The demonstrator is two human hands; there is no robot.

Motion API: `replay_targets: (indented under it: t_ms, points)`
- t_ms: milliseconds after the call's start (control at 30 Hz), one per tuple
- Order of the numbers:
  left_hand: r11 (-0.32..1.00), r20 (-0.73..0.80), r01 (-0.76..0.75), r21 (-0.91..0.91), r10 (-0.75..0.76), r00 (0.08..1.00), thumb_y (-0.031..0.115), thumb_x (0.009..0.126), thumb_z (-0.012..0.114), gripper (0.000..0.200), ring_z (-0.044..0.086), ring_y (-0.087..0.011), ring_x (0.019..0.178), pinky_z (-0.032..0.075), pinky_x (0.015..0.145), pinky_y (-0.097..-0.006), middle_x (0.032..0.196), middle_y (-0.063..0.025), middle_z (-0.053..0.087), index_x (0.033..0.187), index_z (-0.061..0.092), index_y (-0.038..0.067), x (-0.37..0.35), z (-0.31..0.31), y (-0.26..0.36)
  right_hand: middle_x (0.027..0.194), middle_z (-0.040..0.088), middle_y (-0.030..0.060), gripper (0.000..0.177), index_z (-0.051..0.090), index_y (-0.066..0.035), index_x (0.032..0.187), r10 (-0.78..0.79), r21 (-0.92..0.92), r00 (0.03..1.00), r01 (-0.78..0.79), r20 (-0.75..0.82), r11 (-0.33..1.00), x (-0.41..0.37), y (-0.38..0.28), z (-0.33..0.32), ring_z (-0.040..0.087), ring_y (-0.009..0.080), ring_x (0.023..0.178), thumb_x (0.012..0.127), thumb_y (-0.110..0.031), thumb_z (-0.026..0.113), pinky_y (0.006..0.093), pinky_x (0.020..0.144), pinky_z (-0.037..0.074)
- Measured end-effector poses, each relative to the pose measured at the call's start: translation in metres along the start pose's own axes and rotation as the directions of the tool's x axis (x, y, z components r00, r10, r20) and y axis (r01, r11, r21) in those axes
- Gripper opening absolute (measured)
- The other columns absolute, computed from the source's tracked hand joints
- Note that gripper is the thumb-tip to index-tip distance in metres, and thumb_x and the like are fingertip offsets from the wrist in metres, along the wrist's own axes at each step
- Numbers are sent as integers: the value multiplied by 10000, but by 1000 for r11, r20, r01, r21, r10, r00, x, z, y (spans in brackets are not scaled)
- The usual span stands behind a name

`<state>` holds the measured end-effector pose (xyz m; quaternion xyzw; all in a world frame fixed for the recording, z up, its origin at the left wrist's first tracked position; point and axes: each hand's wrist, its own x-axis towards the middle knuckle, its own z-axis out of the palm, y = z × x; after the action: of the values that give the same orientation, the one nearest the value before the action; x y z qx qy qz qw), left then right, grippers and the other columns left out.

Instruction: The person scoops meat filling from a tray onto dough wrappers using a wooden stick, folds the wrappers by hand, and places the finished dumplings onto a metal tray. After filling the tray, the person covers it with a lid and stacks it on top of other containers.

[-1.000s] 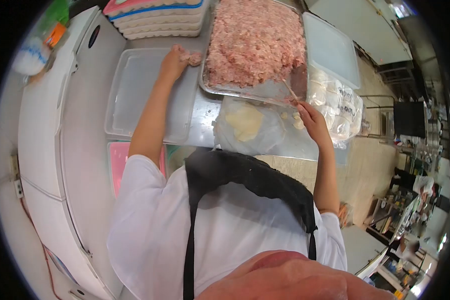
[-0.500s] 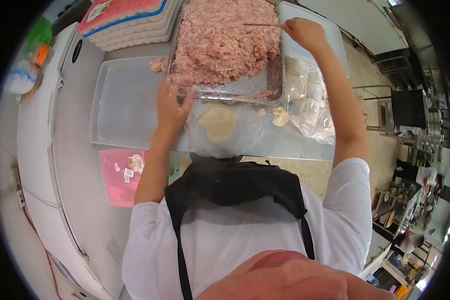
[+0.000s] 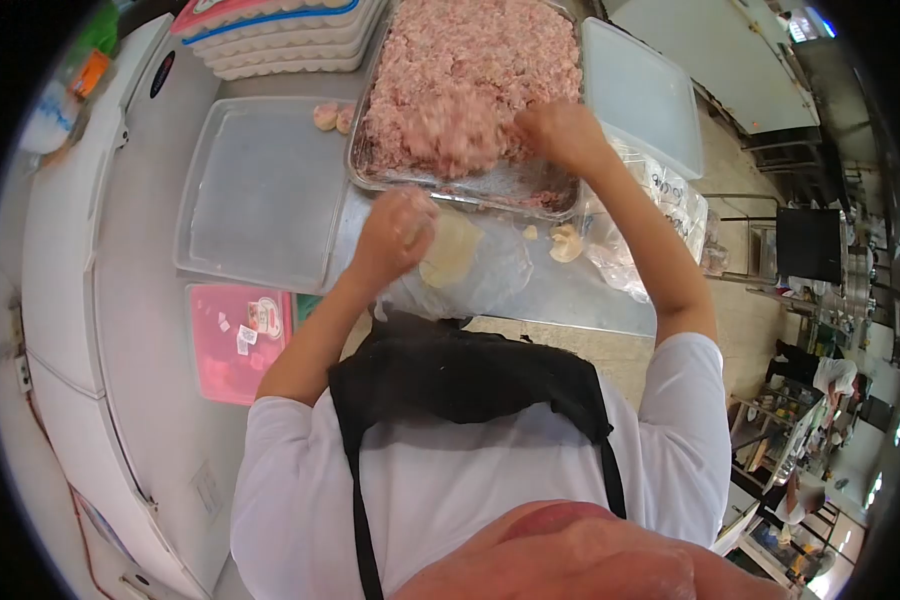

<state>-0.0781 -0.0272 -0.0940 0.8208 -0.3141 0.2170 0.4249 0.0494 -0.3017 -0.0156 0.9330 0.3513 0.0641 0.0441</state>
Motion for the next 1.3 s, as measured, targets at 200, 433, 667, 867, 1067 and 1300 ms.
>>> replay_targets:
  t_ms: [200, 433, 667, 867, 1067, 1300]
  points:
    - [998, 315, 59, -24, -48, 948, 141, 742, 696, 238, 533, -314, 977, 433, 862, -413, 979, -92, 583, 958, 629, 69, -29, 23, -4, 728, 633, 57, 261, 639, -125, 758, 76, -28, 979, -73, 189, 997, -33, -27, -14, 633, 257, 729, 878, -347, 569, 413, 624, 502]
    - [989, 356, 116, -94, -76, 931, 145, 788, 652, 156, 564, -281, 905, 452, 838, -397, 923, -73, 615, 911, 652, 50, -37, 10, -18, 797, 651, 46, 237, 683, -146, 792, 84, -267, 995, -67, 54, 961, -17, 45, -84, 640, 253, 762, 852, -357, 594, 397, 643, 511]
    - [933, 307, 327, -153, -269, 913, 116, 850, 611, 131, 593, -282, 928, 466, 842, -361, 940, -112, 645, 932, 662, 26, -31, -5, -5, 736, 665, 112, 293, 647, -91, 692, 169, -332, 985, -153, 21, 931, 25, 70, 9, 650, 298, 680, 860, -306, 540, 417, 571, 518]
    - [811, 265, 447, -378, -368, 891, 140, 860, 623, 153, 617, -222, 847, 482, 772, -317, 902, -101, 653, 925, 661, 6, -12, -9, 3, 743, 653, 109, 359, 633, -81, 766, 166, -60, 985, -162, 58, 985, -19, 7, -3, 642, 313, 712, 920, -382, 512, 427, 608, 509]
    - [482, 397, 724, -494, -615, 681, 206, 886, 612, 217, 589, -134, 880, 462, 794, -278, 933, -59, 633, 989, 645, 19, -3, -3, 5, 769, 642, 74, 283, 640, -106, 771, 117, 18, 986, -120, 120, 993, -63, -18, 4, 635, 288, 715, 921, -318, 527, 425, 596, 503]
    - [317, 407, 703, -637, -635, 656, 223, 921, 584, 283, 574, -116, 965, 449, 869, -261, 1063, -24, 606, 1110, 607, 13, -2, -20, 2, 739, 633, 55, 244, 684, -148, 801, 124, -335, 992, -130, -39, 933, -30, 34, -83, 641, 258, 718, 885, -340, 558, 393, 589, 505]
